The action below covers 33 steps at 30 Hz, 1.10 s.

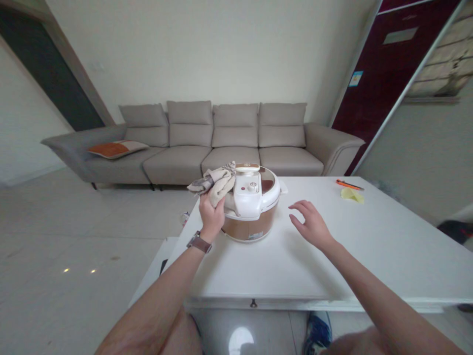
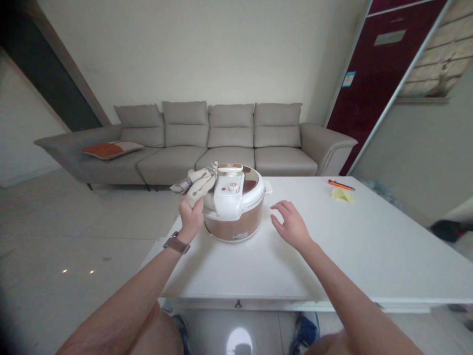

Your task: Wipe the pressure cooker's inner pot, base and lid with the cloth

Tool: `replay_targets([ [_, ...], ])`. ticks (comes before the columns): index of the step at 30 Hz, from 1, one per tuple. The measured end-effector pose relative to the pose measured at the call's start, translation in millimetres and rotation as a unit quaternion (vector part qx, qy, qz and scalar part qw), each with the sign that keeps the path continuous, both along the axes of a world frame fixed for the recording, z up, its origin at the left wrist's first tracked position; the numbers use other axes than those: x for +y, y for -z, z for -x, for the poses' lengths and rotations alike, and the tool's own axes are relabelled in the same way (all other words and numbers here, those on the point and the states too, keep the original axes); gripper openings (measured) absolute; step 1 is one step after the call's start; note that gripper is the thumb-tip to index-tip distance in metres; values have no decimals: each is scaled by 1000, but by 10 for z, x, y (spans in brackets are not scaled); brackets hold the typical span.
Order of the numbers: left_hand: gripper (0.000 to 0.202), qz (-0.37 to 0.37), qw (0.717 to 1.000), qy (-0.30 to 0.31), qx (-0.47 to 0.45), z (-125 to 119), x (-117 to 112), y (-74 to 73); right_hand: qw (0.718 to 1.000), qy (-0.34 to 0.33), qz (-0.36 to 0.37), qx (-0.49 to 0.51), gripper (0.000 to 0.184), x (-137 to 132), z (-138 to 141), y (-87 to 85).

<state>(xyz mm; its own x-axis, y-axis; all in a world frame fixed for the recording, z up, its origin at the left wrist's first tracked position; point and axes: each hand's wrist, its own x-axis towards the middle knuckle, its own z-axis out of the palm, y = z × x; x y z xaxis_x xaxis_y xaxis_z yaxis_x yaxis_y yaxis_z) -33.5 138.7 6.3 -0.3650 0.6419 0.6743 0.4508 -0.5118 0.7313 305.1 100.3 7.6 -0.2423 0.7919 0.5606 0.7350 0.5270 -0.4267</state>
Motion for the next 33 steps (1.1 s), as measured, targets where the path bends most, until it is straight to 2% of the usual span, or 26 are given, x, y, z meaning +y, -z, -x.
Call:
replay_targets([
  [2,39,-16,999,7,-50,-50,24,20,995,-30,-90,-35,30,-62,357,-334],
  [4,39,-34,993,17,-109,-101,36,29,988,-40,-127,-80,34,-101,703,-600],
  [6,41,-44,986,22,-162,-140,34,33,983,-29,-128,-128,38,-90,978,-770],
  [8,42,-45,981,27,-185,-159,21,38,981,-14,-114,-157,35,-29,1153,-854],
  [14,41,-64,985,64,-146,-135,-12,73,981,-13,-81,-178,29,149,1262,-859],
  [22,43,-73,991,37,-103,-105,16,113,983,-15,-59,-171,29,138,1329,-871],
  [33,42,-60,993,46,-94,-74,6,142,980,-12,-71,-184,28,136,1313,-854],
])
